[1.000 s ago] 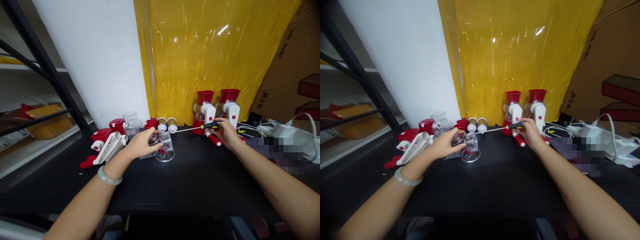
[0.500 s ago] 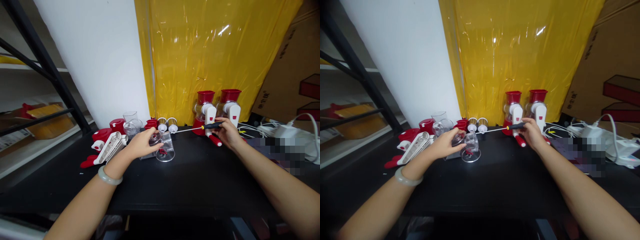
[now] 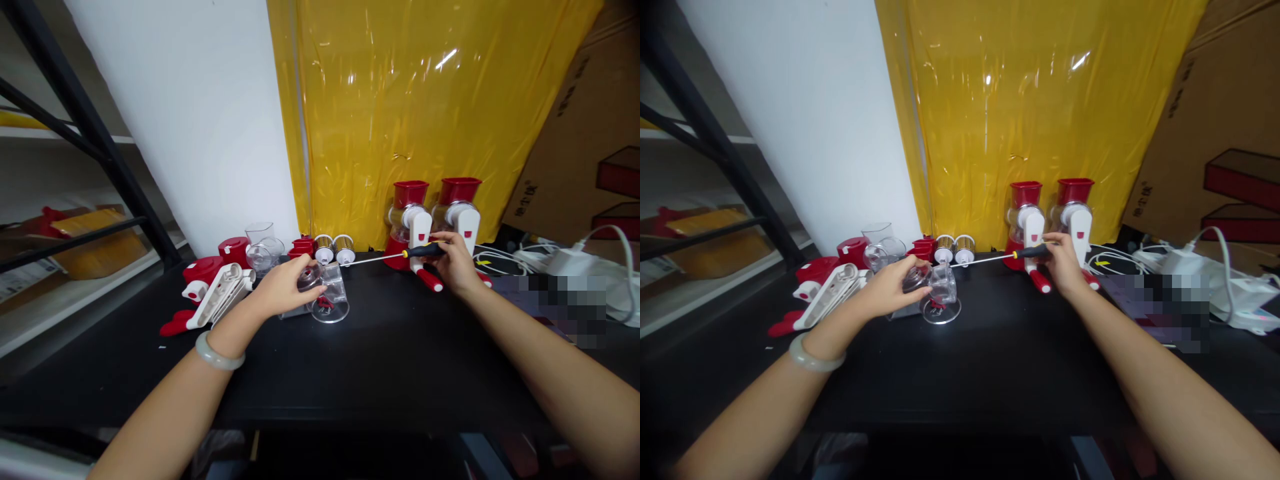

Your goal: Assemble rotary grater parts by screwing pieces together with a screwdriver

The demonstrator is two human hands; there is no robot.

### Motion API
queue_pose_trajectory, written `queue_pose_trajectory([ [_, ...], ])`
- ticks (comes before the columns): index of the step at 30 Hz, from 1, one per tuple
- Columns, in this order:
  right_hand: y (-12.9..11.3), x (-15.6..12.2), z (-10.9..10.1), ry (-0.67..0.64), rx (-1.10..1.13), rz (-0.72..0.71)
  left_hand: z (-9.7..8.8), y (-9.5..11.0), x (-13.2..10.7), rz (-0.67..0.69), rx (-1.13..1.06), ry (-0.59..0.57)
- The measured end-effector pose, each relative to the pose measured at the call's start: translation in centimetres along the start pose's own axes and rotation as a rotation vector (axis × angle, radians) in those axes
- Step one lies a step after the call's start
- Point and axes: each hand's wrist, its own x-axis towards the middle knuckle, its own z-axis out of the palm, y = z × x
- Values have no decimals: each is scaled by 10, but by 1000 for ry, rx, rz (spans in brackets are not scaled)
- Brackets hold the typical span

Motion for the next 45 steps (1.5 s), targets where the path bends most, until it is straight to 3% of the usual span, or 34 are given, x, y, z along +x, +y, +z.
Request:
queue_pose_trajectory([
  [4,4,1,0,85,-151,39,0,-1,0,7,-5,9],
  [9,6,-1,-5,81,-339,-29,0,0,0,-3,2,-6],
  [13,6,-1,-4,105,-257,-23,0,0,0,5,-6,-3],
  [17,2,-2,4,118,-72,72,0,-1,0,-2,1,-6],
  [26,-9,-7,6,25,165,147,1,-2,0,7,2,7],
  [39,-15,-11,8,26,186,186,1,-1,-1,4,10,-2],
  [45,-13,-11,6,-14,77,106,0,-1,-1,10,1,4],
])
